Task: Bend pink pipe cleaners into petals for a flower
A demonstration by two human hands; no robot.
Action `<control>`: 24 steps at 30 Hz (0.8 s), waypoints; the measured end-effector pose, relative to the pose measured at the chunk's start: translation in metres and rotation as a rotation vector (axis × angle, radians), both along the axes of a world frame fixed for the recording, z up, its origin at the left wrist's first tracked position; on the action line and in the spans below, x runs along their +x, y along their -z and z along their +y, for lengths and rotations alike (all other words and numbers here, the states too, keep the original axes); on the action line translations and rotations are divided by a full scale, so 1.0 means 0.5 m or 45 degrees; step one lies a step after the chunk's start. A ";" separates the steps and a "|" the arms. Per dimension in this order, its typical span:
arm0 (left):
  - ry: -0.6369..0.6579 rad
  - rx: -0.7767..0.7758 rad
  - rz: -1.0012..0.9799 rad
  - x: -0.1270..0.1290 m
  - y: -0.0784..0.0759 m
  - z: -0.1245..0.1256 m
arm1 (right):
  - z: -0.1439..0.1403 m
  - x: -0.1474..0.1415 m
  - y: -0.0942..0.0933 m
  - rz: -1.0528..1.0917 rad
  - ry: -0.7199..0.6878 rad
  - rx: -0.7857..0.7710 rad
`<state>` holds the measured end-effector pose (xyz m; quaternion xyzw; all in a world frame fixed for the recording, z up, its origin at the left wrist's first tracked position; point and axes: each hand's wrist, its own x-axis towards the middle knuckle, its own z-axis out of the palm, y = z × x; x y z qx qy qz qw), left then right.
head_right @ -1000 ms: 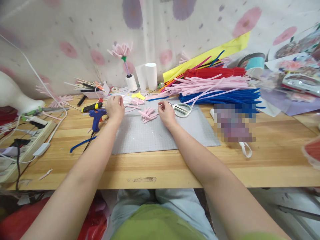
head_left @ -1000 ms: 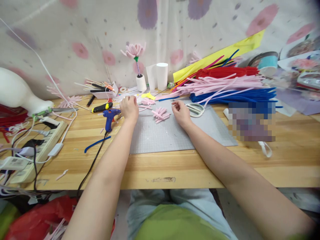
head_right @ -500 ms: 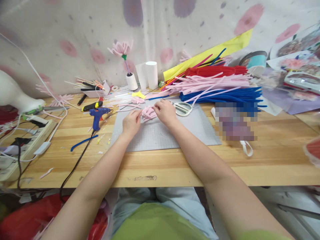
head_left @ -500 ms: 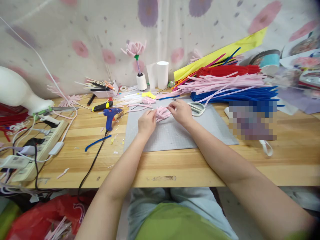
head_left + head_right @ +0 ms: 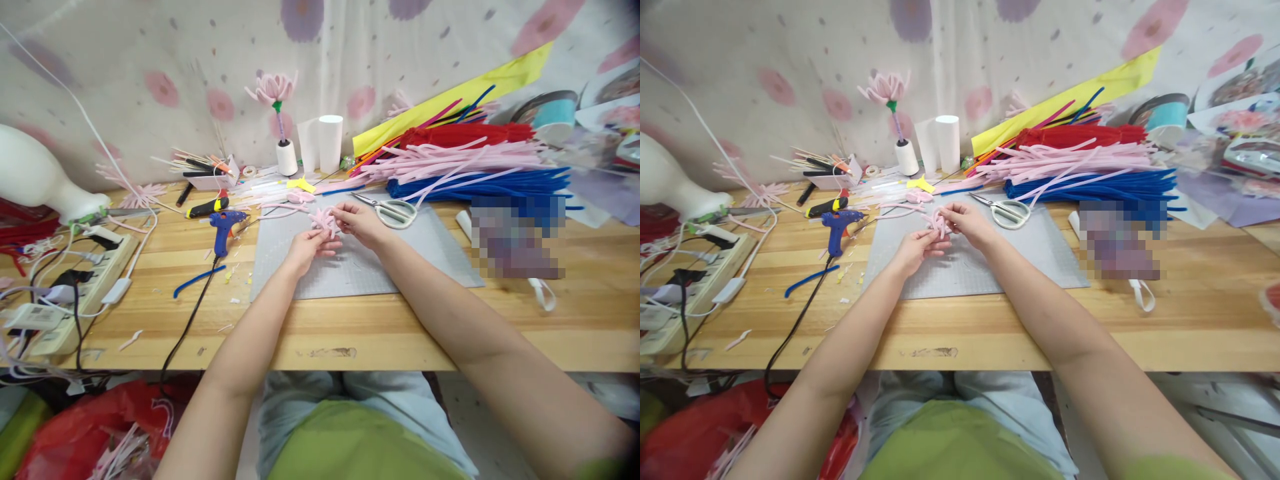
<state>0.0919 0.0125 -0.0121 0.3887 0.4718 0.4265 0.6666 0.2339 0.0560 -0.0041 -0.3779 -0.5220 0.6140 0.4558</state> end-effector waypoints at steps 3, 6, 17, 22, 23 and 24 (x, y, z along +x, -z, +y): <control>0.031 -0.034 -0.024 -0.001 0.000 0.001 | 0.001 -0.004 0.004 -0.023 0.027 0.049; 0.025 -0.038 -0.027 -0.001 0.003 0.003 | -0.001 -0.005 0.002 -0.049 0.023 0.091; -0.039 -0.068 0.011 0.003 0.002 0.003 | 0.000 -0.006 0.009 -0.034 -0.021 0.106; -0.100 -0.028 0.024 0.007 -0.006 -0.002 | 0.000 -0.006 0.009 0.017 -0.033 0.055; -0.105 -0.021 0.020 0.009 -0.006 -0.003 | 0.000 -0.006 0.009 0.026 -0.035 0.048; -0.110 -0.017 0.019 0.010 -0.007 -0.004 | -0.001 -0.006 0.008 0.033 -0.037 0.042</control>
